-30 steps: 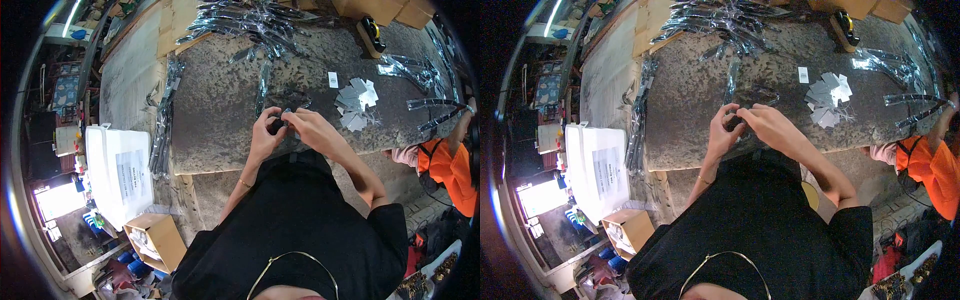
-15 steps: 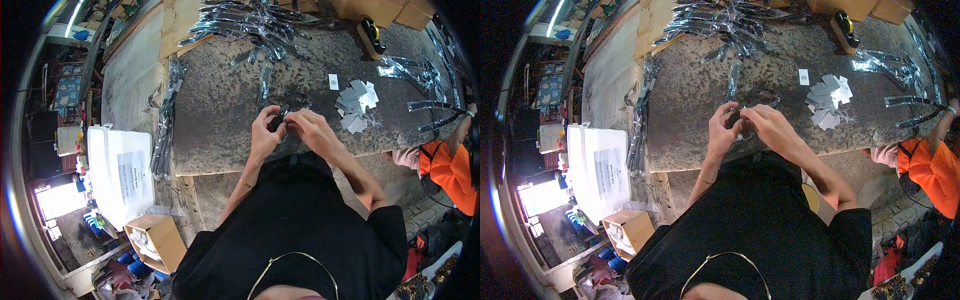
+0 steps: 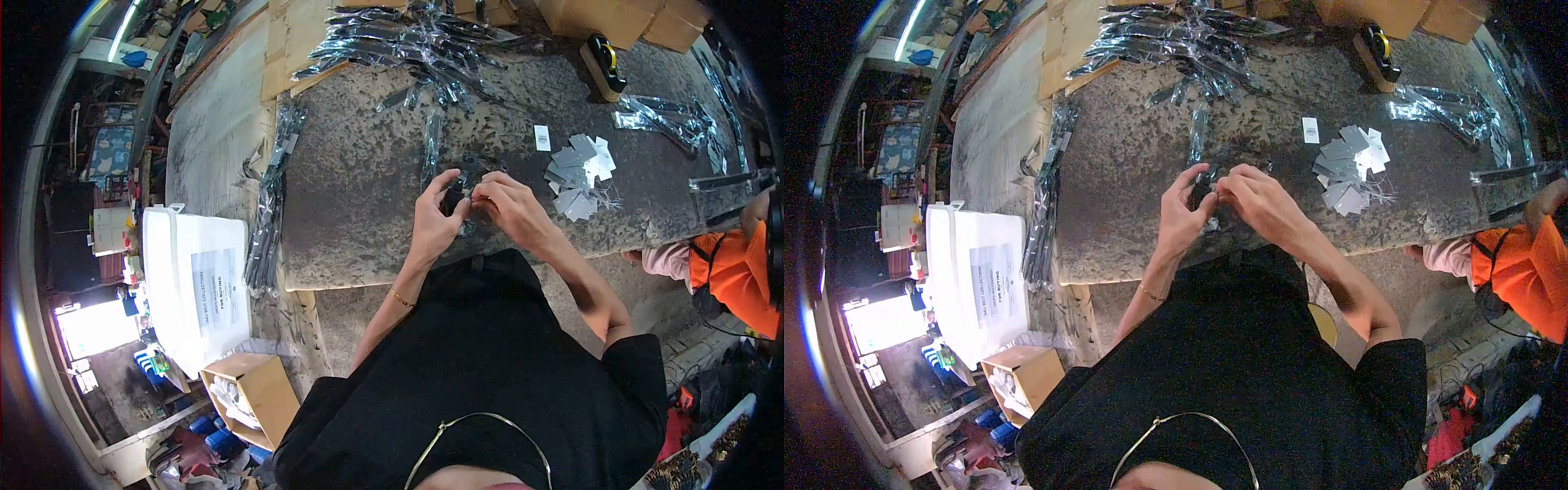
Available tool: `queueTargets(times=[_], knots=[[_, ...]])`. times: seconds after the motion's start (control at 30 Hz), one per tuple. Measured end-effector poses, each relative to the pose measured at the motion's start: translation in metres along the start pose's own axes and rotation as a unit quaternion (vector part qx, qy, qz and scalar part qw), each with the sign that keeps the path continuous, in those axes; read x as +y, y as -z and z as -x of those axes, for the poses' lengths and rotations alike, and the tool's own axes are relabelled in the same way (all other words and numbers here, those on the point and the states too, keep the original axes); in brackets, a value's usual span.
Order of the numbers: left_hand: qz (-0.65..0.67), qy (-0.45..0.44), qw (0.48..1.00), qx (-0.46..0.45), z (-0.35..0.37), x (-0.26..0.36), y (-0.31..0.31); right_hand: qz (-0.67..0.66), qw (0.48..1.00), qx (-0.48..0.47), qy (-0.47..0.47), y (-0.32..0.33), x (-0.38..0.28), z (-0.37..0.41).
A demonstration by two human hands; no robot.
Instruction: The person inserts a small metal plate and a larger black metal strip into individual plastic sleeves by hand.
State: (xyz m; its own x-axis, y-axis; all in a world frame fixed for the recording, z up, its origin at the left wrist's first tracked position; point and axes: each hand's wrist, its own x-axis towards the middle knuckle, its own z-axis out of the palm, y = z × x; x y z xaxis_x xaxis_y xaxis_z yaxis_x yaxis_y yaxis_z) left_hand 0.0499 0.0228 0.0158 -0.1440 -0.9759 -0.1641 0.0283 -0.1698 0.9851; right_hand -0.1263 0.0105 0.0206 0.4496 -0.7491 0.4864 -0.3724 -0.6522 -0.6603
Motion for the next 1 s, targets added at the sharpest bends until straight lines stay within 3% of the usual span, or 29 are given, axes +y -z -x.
queueTargets(times=[0.13,0.23,0.3,0.33,0.4,0.43,0.5,0.53,0.6,0.63,0.7,0.83,1.0], knots=[[-0.021,0.017,1.0,-0.001,-0.003,0.002,0.004,-0.023,0.999,0.031,0.0,-0.002,-0.003,-0.003],[-0.003,0.021,1.0,0.007,-0.006,0.009,0.002,0.029,0.995,0.096,0.003,0.004,-0.013,-0.011],[0.005,0.006,1.0,0.019,-0.007,0.01,0.0,-0.069,0.979,0.014,-0.189,0.008,-0.012,-0.004],[-0.003,0.022,1.0,0.006,-0.008,0.01,0.001,-0.067,0.98,0.013,-0.188,0.013,-0.011,-0.004],[-0.012,0.041,0.999,-0.009,-0.007,0.008,0.005,-0.13,0.938,-0.086,-0.311,0.024,-0.011,-0.004],[0.038,0.039,0.997,-0.051,-0.008,0.007,0.009,-0.129,0.937,-0.085,-0.313,0.028,-0.008,-0.003],[0.089,0.04,0.991,-0.095,-0.008,0.004,0.014,-0.293,0.897,-0.075,-0.323,0.037,0.001,-0.003],[0.132,0.024,0.981,-0.137,-0.008,0.004,0.017,-0.293,0.896,-0.075,-0.324,0.04,0.004,-0.002],[0.175,0.008,0.968,-0.178,-0.007,0.004,0.018,-0.486,0.789,-0.036,-0.374,0.043,0.009,-0.003],[0.125,0.006,0.972,-0.199,-0.006,0.007,0.018,-0.523,0.763,-0.012,-0.381,0.04,0.01,-0.003],[0.023,0.022,0.976,-0.217,-0.006,0.007,0.019,-0.498,0.776,0.019,-0.387,0.032,0.012,-0.005],[0.051,0.028,0.975,-0.215,-0.006,0.004,0.011,-0.404,0.813,0.108,-0.404,0.012,0.013,-0.009],[0.047,0.053,0.986,-0.153,-0.005,0.0,0.009,-0.317,0.853,0.121,-0.396,0.002,0.008,-0.007]])
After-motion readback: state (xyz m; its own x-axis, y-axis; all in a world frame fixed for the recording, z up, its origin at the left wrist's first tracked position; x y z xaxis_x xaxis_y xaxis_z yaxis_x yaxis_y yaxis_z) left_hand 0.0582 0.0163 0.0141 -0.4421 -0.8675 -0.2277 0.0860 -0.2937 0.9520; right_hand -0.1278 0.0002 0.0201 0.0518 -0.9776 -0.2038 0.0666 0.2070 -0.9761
